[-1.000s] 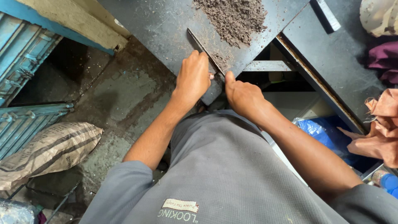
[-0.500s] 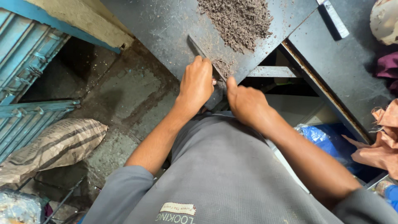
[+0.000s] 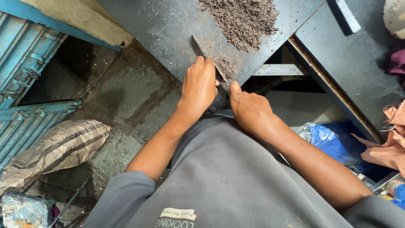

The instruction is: The person files a small metal block on a metal workbench using a metal file. They repeatedly rub the file back and forth across the block's surface, generating metal shavings that accumulate on the table.

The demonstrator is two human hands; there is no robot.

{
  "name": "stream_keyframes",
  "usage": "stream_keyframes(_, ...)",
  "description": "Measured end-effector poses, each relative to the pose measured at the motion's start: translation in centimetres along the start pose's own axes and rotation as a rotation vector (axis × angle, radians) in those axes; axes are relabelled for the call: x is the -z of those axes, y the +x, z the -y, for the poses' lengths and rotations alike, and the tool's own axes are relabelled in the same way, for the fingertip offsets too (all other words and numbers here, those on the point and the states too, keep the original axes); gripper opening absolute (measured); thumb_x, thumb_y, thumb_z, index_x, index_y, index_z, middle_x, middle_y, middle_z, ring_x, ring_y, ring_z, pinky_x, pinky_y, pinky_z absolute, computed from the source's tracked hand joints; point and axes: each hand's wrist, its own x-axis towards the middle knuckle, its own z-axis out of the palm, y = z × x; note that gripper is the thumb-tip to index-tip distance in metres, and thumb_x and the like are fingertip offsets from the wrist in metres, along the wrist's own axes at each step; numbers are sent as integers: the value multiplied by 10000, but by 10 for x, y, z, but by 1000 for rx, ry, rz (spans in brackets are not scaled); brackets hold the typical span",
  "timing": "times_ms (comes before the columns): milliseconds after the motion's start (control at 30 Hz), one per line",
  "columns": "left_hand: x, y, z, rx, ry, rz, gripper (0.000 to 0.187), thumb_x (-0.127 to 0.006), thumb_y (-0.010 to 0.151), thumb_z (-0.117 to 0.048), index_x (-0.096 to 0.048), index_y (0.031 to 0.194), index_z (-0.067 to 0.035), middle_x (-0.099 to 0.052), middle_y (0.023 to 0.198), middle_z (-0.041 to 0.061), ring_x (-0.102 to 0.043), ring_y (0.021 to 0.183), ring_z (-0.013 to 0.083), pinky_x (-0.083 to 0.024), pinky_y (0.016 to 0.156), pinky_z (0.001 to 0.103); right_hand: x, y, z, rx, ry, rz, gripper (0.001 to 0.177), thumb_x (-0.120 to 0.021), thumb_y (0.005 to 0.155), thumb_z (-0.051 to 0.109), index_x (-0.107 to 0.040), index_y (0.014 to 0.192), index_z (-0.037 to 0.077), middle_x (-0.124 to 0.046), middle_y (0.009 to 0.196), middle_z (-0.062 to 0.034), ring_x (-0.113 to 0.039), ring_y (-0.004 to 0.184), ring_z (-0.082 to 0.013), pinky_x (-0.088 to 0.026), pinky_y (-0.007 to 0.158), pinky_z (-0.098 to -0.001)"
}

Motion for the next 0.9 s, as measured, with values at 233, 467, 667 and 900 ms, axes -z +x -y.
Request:
stream_keyframes(233, 2, 1, -3, -2, 13, -17, 260, -790, 710, 56, -627, 911, 82, -632, 973, 305, -673, 896, 490, -554, 788, 519, 2, 0, -5, 4, -37, -34, 205, -473, 928, 43, -411, 1110, -27, -714, 802, -256, -721, 744, -438, -564, 628, -533)
stream_keyframes(467, -2, 0, -2, 26, 46, -22, 251, -781, 714, 73, -628, 913, 70, -634, 982, 293, -677, 905, 479, -561, 807, 512, -5, 11, -2, 8, -19, -57, 225, -466, 929, 24, -408, 1138, -34, -712, 799, -256, -718, 732, -441, -557, 612, -541)
stream_keyframes(667, -1, -2, -7, 35, 24, -40, 280, -812, 704, 35, -626, 908, 83, -630, 969, 297, -671, 885, 484, -547, 779, 522, 1, -9, -7, -42, -10, 17, 182, -446, 950, 49, -421, 1117, -20, -710, 833, -273, -718, 780, -447, -555, 660, -541)
stream_keyframes(900, -6, -1, -4, 45, 41, -45, 283, -792, 703, 46, -620, 925, 80, -631, 979, 293, -679, 899, 469, -563, 800, 496, -10, 8, -8, -27, -19, -6, 186, -412, 969, 41, -407, 1141, -30, -714, 865, -271, -714, 789, -455, -558, 653, -553)
